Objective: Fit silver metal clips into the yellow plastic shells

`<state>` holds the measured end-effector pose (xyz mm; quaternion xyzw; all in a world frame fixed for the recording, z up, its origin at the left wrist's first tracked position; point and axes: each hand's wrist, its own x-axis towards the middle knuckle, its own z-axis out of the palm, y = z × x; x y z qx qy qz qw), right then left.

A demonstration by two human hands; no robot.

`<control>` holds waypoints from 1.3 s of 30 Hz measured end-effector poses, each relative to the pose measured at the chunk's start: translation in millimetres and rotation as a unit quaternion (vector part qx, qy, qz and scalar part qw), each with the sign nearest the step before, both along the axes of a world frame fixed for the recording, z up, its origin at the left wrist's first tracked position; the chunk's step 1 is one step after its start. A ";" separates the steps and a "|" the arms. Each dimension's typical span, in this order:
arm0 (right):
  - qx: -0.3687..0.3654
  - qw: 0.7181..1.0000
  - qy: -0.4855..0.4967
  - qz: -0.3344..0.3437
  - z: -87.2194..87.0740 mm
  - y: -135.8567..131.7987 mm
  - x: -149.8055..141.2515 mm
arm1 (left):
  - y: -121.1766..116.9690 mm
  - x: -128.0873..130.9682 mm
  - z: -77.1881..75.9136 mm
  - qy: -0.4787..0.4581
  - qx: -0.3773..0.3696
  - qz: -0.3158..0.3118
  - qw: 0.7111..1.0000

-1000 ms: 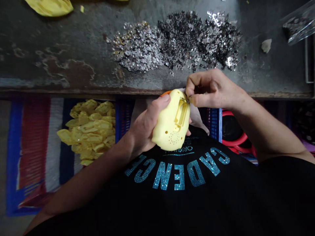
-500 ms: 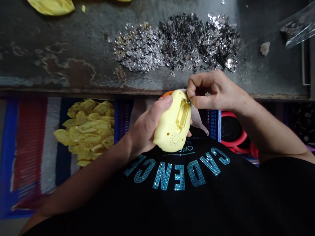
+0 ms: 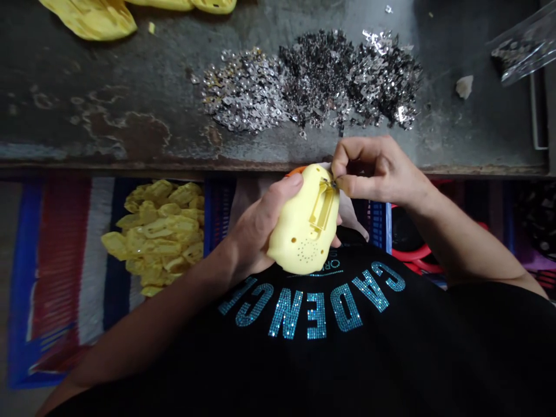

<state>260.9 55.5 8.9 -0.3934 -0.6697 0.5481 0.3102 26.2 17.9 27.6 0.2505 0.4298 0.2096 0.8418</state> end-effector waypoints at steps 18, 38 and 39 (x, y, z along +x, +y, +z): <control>0.101 0.988 -0.115 -0.020 8.6 -9.7 -5.0 | -3.2 -4.3 -6.1 -0.015 -0.008 0.006 1.000; 0.419 0.881 -0.159 -0.154 -26.9 -38.5 -17.0 | -5.5 -6.8 -26.7 -0.035 0.083 0.159 0.983; 0.446 0.867 -0.161 -0.154 -31.7 -39.0 -17.8 | -5.5 -6.1 -27.3 -0.030 0.087 0.167 0.982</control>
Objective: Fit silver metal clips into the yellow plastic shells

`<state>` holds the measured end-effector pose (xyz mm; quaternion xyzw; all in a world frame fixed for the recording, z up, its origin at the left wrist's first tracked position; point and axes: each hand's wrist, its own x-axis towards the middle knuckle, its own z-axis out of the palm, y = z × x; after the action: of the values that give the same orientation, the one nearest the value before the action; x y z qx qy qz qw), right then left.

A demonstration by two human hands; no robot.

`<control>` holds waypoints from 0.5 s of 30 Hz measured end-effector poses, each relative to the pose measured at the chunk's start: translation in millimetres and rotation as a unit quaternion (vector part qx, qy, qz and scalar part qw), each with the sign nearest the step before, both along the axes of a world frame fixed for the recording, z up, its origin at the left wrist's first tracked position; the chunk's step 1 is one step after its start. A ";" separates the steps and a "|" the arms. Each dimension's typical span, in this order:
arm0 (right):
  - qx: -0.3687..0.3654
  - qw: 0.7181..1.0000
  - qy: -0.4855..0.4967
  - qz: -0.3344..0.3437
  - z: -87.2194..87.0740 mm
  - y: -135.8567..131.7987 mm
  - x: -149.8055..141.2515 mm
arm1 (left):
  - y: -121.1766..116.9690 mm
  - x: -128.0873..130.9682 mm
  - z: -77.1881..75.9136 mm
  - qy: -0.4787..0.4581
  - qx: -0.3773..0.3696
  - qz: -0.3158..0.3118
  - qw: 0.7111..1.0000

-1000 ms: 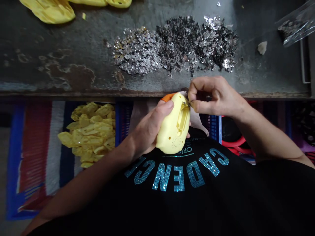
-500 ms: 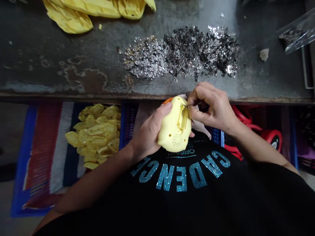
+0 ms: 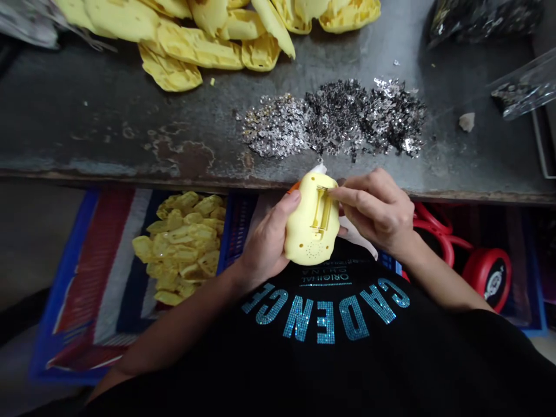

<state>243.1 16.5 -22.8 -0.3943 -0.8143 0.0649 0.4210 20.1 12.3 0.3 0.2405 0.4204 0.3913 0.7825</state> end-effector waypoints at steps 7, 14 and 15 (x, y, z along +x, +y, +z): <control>0.024 0.998 0.048 0.027 -11.7 2.1 -3.4 | -0.8 4.2 -11.0 -0.004 -0.004 0.017 1.000; -0.016 0.997 0.076 0.023 9.1 5.8 1.7 | 1.9 5.7 -4.3 -0.046 0.014 -0.022 0.999; 0.007 0.998 0.056 0.017 7.6 6.3 2.1 | 1.5 6.1 -3.6 -0.044 0.015 -0.013 0.999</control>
<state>245.2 22.9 -15.1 -0.3735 -0.7963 0.0883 0.4675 26.2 13.8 -3.3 0.2409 0.3764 0.3973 0.8015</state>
